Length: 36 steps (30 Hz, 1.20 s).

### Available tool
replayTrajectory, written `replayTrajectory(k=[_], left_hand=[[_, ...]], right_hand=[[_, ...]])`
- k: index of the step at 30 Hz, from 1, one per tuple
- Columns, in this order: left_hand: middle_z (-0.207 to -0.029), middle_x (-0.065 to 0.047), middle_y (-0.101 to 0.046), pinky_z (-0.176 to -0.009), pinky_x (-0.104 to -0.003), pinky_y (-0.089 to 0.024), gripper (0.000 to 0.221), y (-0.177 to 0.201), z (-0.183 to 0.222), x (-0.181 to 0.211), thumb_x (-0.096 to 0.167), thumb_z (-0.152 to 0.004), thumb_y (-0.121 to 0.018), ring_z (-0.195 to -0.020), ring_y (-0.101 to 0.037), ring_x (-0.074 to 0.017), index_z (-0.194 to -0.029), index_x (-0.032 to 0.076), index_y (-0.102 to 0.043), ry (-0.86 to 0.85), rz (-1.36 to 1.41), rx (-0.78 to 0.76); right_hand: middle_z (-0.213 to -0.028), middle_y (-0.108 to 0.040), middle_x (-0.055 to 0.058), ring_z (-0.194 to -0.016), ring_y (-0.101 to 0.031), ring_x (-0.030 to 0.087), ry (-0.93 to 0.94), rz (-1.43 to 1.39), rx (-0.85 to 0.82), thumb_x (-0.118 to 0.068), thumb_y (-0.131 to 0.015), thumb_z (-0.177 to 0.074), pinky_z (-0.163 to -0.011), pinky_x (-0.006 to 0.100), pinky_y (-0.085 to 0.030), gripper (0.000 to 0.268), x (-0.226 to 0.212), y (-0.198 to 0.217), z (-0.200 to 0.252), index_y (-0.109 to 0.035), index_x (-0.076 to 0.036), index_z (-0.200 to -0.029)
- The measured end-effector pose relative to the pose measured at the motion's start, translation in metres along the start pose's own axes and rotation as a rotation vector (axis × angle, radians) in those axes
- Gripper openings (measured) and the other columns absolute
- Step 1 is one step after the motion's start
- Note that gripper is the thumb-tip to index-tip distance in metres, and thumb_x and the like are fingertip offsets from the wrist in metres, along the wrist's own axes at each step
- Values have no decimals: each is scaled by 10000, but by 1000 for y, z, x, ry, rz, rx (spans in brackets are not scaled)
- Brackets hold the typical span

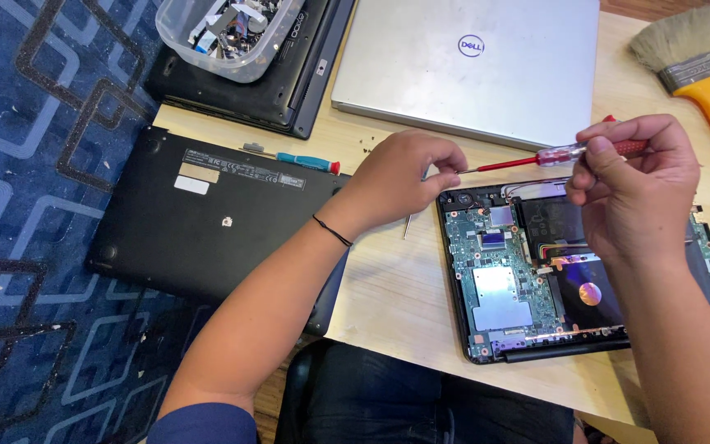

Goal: Disassembling a laptop by removing internal screws and disconnecting components using a screwdriver

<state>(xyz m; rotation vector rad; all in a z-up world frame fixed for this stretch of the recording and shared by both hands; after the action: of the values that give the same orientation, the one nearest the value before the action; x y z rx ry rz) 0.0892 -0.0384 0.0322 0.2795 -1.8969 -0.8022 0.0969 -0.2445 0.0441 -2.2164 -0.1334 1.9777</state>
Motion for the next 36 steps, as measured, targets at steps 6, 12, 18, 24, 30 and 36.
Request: replayTrajectory(k=[6,12,18,24,30,36], left_hand=[[-814,7,-705,-709,-278,-508,48,47,-1,-38,96,-828,-687,-768,-652,-119,-825,143,-680,131,30,98],[-863,-15,-667,-597,-439,-464,93,72,18,-74,143,-793,-647,-814,-618,-279,-785,209,-712,425,-429,79],[-846,-26,-667,-592,-461,-469,164,69,17,-78,114,-800,-599,-839,-612,-299,-783,210,-731,412,-510,54],[-824,-12,-659,-562,-457,-462,263,74,20,-83,30,-755,-544,-816,-607,-296,-759,222,-724,425,-546,55],[-838,-44,-659,-582,-495,-458,196,74,20,-82,97,-771,-580,-848,-607,-340,-772,229,-725,425,-592,56],[-848,-53,-637,-582,-494,-466,176,75,21,-72,92,-796,-582,-847,-586,-358,-808,207,-715,376,-633,100]], right_hand=[[-1004,-650,127,-566,-583,169,22,-1,12,45,-588,-941,-464,231,-509,164,5,0,-7,-477,-74,-959],[-919,-633,101,-725,-656,149,-176,177,-69,16,-566,-899,-595,186,-562,153,22,10,-10,-609,-52,-1029],[-987,-572,53,-823,-693,215,-227,154,-45,4,-576,-869,-669,202,-544,194,25,20,-11,-595,-47,-1055],[-1086,-648,89,-860,-645,99,-50,283,-131,-4,-576,-901,-674,149,-524,177,-21,21,5,-572,-53,-1071],[-973,-658,37,-818,-555,123,120,915,-276,-38,-621,-909,-740,247,-410,180,-47,28,68,-640,-66,-1086],[-1072,-599,110,-1042,-483,329,278,1368,-305,-305,-658,-809,-911,425,-355,401,-1,47,129,-659,-138,-1174]])
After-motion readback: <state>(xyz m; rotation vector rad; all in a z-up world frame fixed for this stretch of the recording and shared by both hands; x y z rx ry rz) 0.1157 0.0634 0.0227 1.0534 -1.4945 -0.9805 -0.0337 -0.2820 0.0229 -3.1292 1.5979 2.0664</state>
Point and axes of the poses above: each hand's wrist, its own z-axis away from the middle knuckle, its own y-axis out of the back of the hand, x = y × z, the point moved 10 cm from there along -z, towards the middle knuckle
